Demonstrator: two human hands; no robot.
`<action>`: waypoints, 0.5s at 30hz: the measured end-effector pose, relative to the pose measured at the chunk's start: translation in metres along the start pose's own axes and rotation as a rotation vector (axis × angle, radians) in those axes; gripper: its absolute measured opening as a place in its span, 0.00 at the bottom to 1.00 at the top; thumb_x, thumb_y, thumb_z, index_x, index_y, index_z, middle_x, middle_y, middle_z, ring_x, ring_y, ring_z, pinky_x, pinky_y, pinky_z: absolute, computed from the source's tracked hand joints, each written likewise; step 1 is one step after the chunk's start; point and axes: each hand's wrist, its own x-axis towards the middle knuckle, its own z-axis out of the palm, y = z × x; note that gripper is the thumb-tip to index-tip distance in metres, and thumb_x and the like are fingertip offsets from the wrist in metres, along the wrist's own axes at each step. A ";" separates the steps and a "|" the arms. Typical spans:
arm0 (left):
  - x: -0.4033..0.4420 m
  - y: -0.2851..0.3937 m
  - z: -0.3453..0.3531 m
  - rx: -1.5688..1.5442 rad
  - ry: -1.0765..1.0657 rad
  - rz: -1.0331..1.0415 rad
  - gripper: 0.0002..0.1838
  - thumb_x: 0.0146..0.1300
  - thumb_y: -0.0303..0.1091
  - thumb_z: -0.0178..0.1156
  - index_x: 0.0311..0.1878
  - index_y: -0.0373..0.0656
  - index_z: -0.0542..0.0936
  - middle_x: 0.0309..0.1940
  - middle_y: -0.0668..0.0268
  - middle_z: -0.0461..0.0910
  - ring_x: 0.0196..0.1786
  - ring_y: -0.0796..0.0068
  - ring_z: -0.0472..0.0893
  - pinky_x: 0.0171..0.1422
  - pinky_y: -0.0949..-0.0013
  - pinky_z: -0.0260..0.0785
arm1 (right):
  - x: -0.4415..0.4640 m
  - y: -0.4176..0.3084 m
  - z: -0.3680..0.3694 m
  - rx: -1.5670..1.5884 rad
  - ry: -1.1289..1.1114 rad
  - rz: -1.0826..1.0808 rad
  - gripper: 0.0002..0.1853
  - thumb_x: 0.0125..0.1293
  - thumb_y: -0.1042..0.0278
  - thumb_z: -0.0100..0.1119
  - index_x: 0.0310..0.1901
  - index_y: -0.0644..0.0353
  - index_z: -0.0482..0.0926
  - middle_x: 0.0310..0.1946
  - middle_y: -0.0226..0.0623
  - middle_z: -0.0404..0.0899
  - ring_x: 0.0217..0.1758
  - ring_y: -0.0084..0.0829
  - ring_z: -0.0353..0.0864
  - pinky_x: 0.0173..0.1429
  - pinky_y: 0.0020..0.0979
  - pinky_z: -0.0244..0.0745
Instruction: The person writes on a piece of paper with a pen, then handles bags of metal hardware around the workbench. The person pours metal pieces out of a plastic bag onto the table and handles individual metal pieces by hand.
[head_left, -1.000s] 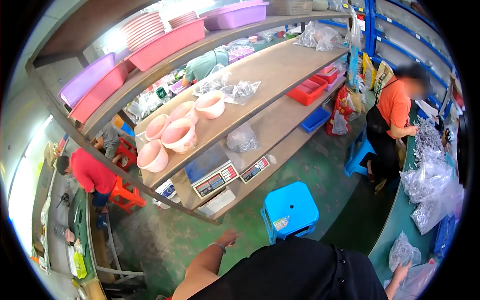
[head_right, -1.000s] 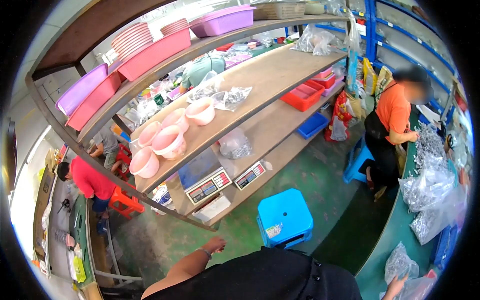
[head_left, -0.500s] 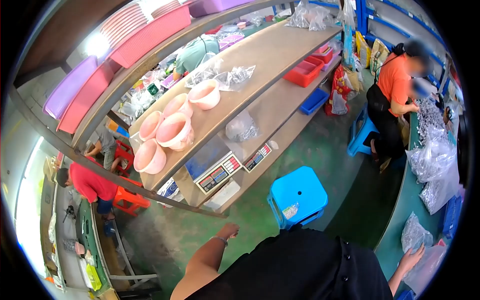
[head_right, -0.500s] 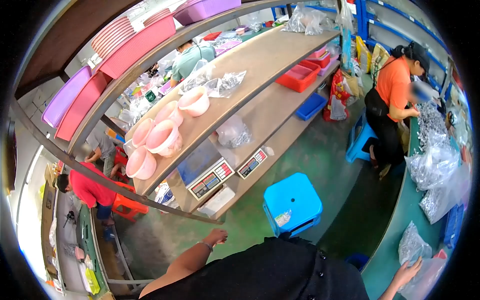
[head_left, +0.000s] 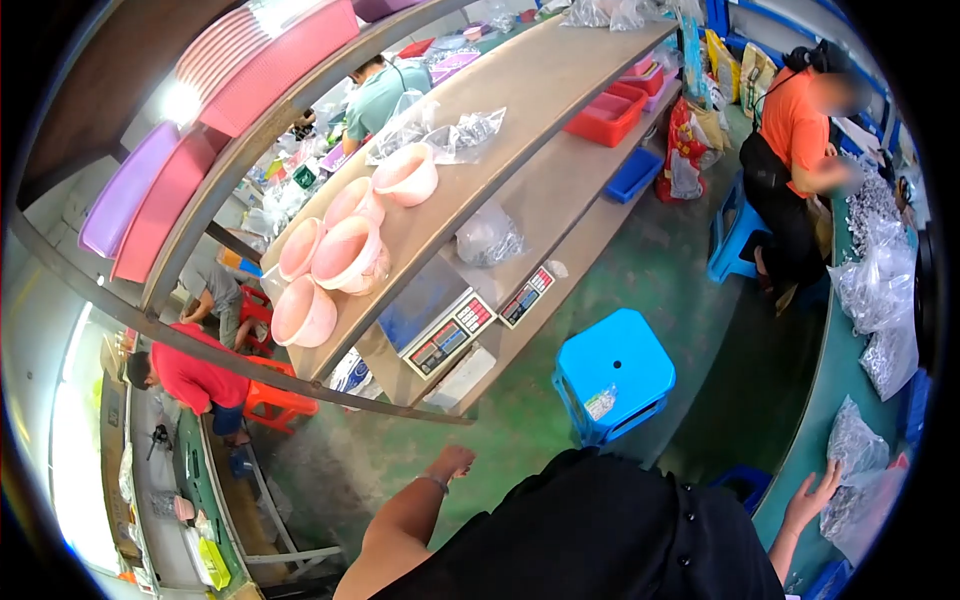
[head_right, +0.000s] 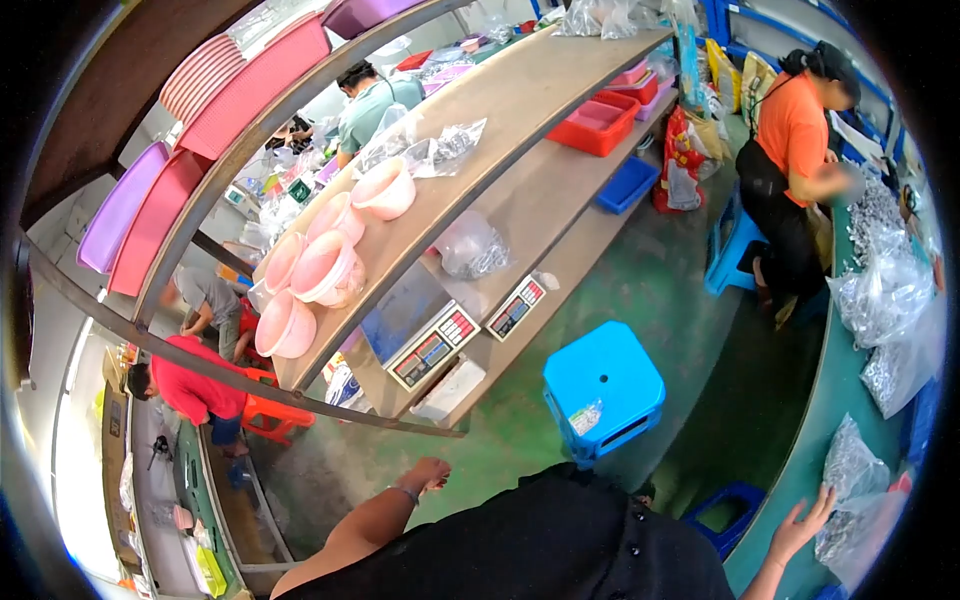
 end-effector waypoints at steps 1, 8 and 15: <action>-0.002 -0.002 -0.001 0.012 0.000 -0.007 0.10 0.58 0.34 0.53 0.22 0.43 0.70 0.15 0.69 0.66 0.16 0.77 0.67 0.19 0.71 0.61 | -0.004 -0.011 0.001 0.003 -0.034 -0.011 0.24 0.57 0.82 0.45 0.58 0.61 0.64 0.62 0.48 0.57 0.63 0.48 0.58 0.64 0.39 0.53; 0.035 -0.043 -0.021 0.136 -0.049 -0.055 0.09 0.58 0.38 0.55 0.35 0.42 0.76 0.24 0.68 0.72 0.22 0.76 0.72 0.27 0.72 0.69 | -0.046 -0.038 0.026 0.191 -0.286 -0.078 0.20 0.57 0.81 0.45 0.53 0.64 0.67 0.60 0.51 0.59 0.62 0.50 0.59 0.63 0.39 0.55; 0.014 -0.047 -0.014 0.129 0.072 0.039 0.12 0.54 0.43 0.56 0.24 0.45 0.73 0.18 0.69 0.72 0.19 0.77 0.71 0.19 0.70 0.62 | -0.069 -0.033 0.037 0.135 -0.503 -0.070 0.15 0.51 0.81 0.48 0.43 0.66 0.70 0.56 0.53 0.61 0.60 0.53 0.59 0.64 0.44 0.53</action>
